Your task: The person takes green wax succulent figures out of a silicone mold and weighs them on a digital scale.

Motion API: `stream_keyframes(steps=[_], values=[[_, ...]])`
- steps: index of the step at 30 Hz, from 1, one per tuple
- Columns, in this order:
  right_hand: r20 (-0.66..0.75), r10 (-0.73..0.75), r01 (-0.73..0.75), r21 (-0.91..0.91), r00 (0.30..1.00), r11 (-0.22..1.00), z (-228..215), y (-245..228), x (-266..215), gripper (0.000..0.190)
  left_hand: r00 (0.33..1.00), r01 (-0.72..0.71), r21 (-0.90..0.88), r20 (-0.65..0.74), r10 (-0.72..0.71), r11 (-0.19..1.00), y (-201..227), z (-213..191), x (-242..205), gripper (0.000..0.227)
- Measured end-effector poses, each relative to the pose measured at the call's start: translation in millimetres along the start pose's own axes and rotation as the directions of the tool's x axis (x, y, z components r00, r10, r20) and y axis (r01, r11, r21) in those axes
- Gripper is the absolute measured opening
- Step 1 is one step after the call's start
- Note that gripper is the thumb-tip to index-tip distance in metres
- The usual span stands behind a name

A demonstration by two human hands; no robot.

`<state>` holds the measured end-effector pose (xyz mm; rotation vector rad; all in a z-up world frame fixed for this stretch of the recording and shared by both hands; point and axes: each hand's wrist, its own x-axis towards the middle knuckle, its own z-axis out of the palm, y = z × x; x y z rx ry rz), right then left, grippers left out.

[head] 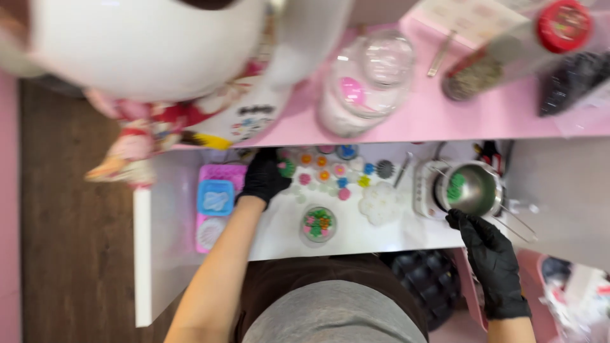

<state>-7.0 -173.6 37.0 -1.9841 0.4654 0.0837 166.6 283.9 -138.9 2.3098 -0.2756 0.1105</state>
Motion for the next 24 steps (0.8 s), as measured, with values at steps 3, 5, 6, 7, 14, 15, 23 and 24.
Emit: stream_keyframes(steps=[3,5,6,7,14,15,23,24], values=[[-0.175,0.122,-0.131,-0.039,0.977,0.991,-33.3,19.4,3.8,0.035,0.997,0.070,-0.036,0.045,-0.069,0.997,13.1,-5.5,1.5,0.058],[-0.286,0.184,-0.204,-0.045,0.941,0.978,-51.0,25.4,7.9,0.035,0.986,0.152,-0.090,0.089,-0.144,0.984,38.3,-19.2,-0.5,0.060],[-0.325,0.085,-0.145,-0.164,0.942,0.976,-57.5,25.1,12.0,0.048,0.980,0.179,-0.050,0.097,-0.174,0.983,53.4,-26.6,-1.6,0.078],[-0.347,-0.014,-0.090,-0.283,0.938,0.955,-63.7,25.3,16.8,0.062,0.973,0.206,-0.007,0.104,-0.205,0.978,68.0,-35.5,-3.1,0.097],[0.003,-0.350,0.177,-0.867,0.937,0.466,-115.0,101.2,62.1,0.093,0.993,0.005,0.114,-0.118,0.009,0.994,145.0,-38.7,-23.9,0.090],[-0.002,-0.275,0.131,-0.875,0.962,0.466,-115.0,102.5,63.4,0.082,0.990,0.001,0.166,-0.140,0.022,0.986,156.7,-35.1,-28.9,0.081],[0.125,-0.251,0.257,-0.750,0.960,0.610,-117.2,116.2,56.6,0.032,0.973,0.140,-0.068,-0.174,-0.150,0.988,230.1,5.4,-60.5,0.051],[0.080,-0.235,0.223,-0.697,0.969,0.682,-112.6,101.4,48.8,0.031,0.969,0.164,-0.143,-0.164,-0.187,0.976,237.2,7.3,-63.0,0.049]])
